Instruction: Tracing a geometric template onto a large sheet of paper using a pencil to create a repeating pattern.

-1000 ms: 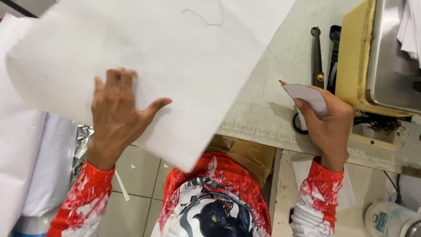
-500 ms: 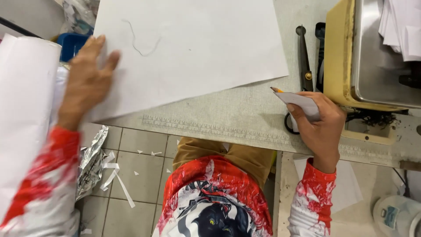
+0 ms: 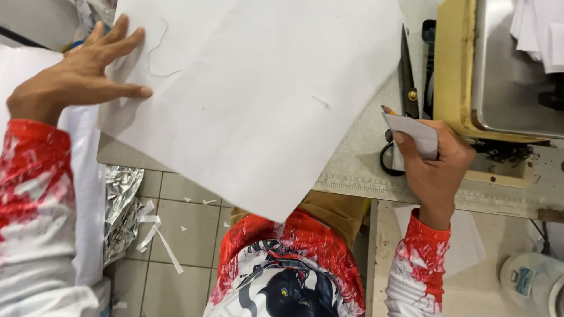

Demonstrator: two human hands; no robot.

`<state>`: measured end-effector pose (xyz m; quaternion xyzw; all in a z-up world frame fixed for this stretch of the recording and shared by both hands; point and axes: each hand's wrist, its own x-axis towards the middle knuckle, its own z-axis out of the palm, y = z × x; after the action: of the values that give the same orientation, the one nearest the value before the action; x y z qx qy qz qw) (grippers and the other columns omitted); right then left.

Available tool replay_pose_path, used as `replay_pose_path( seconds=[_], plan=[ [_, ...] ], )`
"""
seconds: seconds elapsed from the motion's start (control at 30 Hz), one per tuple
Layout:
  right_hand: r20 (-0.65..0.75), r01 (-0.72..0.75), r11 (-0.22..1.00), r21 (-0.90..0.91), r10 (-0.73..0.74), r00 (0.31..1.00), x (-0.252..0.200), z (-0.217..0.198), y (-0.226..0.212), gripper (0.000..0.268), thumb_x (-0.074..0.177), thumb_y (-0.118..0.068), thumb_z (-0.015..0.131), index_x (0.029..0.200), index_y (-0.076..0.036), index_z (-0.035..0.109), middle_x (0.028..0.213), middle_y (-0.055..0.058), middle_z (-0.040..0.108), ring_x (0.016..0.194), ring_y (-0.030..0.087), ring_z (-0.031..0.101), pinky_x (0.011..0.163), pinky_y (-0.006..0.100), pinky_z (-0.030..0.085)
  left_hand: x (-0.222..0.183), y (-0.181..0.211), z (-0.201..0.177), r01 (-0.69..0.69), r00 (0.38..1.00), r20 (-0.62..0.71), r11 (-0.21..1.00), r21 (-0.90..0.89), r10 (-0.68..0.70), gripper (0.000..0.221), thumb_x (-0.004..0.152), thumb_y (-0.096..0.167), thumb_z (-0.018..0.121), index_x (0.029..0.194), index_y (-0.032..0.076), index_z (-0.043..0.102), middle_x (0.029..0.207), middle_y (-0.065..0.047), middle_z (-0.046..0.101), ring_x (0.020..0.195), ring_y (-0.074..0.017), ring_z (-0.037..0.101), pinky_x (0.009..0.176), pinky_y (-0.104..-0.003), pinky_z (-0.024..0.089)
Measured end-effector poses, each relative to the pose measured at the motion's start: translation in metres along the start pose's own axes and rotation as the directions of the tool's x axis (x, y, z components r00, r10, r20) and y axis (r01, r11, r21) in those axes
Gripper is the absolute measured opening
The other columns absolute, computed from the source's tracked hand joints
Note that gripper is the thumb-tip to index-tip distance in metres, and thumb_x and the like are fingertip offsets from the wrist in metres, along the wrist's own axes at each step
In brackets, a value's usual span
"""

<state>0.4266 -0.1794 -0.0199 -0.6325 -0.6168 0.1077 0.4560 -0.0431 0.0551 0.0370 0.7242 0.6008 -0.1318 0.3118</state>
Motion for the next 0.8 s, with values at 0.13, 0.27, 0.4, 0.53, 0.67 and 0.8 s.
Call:
replay_pose_path(
  seconds=[0.13, 0.27, 0.4, 0.53, 0.67, 0.8],
  plan=[
    [-0.021, -0.042, 0.999, 0.009, 0.042, 0.999, -0.004, 0.000, 0.001, 0.026, 0.107, -0.019, 0.078, 0.111, 0.005, 0.072, 0.080, 0.005, 0.060, 0.068, 0.011, 0.045, 0.061, 0.027, 0.036, 0.010, 0.016, -0.002, -0.097, 0.985, -0.126, 0.984, 0.149, 0.116, 0.102, 0.079, 0.056, 0.059, 0.165, 0.025, 0.015, 0.173, -0.005, 0.004, 0.157, -0.0311, 0.004, 0.119, -0.068, 0.007],
    [-0.027, -0.027, 0.999, 0.018, 0.028, 0.999, -0.004, 0.001, 0.001, 0.025, 0.107, -0.016, 0.078, 0.111, 0.008, 0.071, 0.087, 0.010, 0.066, 0.070, 0.013, 0.051, 0.061, 0.028, 0.040, 0.035, 0.008, 0.003, -0.136, 0.947, -0.247, 0.954, 0.266, 0.204, 0.095, 0.085, 0.068, 0.052, 0.163, 0.017, 0.034, 0.166, -0.021, 0.029, 0.148, -0.0461, 0.025, 0.108, -0.067, 0.019],
    [-0.019, -0.056, 0.998, 0.002, 0.056, 0.998, -0.005, 0.001, 0.002, 0.029, 0.107, -0.022, 0.078, 0.111, 0.006, 0.072, 0.081, 0.005, 0.060, 0.067, 0.011, 0.044, 0.059, 0.027, 0.035, 0.068, -0.006, 0.015, 0.054, 0.889, -0.441, 0.928, 0.368, 0.123, 0.086, 0.106, 0.095, 0.055, 0.113, 0.009, 0.054, 0.092, -0.018, 0.058, 0.086, -0.0411, 0.057, 0.082, -0.058, 0.042],
    [0.015, -0.100, 0.995, -0.020, 0.100, 0.995, -0.004, 0.000, 0.001, 0.029, 0.106, -0.024, 0.078, 0.112, 0.004, 0.073, 0.084, 0.005, 0.060, 0.071, 0.012, 0.048, 0.060, 0.027, 0.036, 0.072, 0.027, 0.016, 0.214, 0.895, -0.440, 0.937, 0.275, -0.075, 0.097, 0.102, 0.103, 0.047, 0.065, 0.015, 0.034, 0.055, 0.003, 0.029, 0.047, -0.0159, 0.027, 0.046, -0.038, 0.030],
    [0.011, -0.093, 0.994, -0.054, 0.094, 0.996, -0.005, 0.000, 0.006, 0.027, 0.106, -0.020, 0.079, 0.114, 0.005, 0.074, 0.085, 0.006, 0.060, 0.066, 0.012, 0.044, 0.055, 0.027, 0.032, 0.088, 0.048, 0.033, 0.101, 0.842, -0.531, 0.943, 0.317, 0.088, 0.099, 0.106, 0.097, 0.059, 0.109, -0.002, 0.065, 0.097, -0.021, 0.069, 0.091, -0.0416, 0.065, 0.089, -0.062, 0.046],
    [0.017, -0.097, 0.994, -0.043, 0.098, 0.995, -0.004, 0.000, 0.002, 0.029, 0.106, -0.024, 0.077, 0.114, 0.004, 0.074, 0.088, 0.006, 0.062, 0.074, 0.013, 0.050, 0.060, 0.028, 0.037, 0.114, 0.046, 0.042, 0.015, 0.757, -0.610, 0.927, 0.375, 0.235, 0.091, 0.109, 0.095, 0.067, 0.096, 0.005, 0.060, 0.079, -0.009, 0.058, 0.068, -0.0313, 0.058, 0.062, -0.049, 0.047]
  ],
)
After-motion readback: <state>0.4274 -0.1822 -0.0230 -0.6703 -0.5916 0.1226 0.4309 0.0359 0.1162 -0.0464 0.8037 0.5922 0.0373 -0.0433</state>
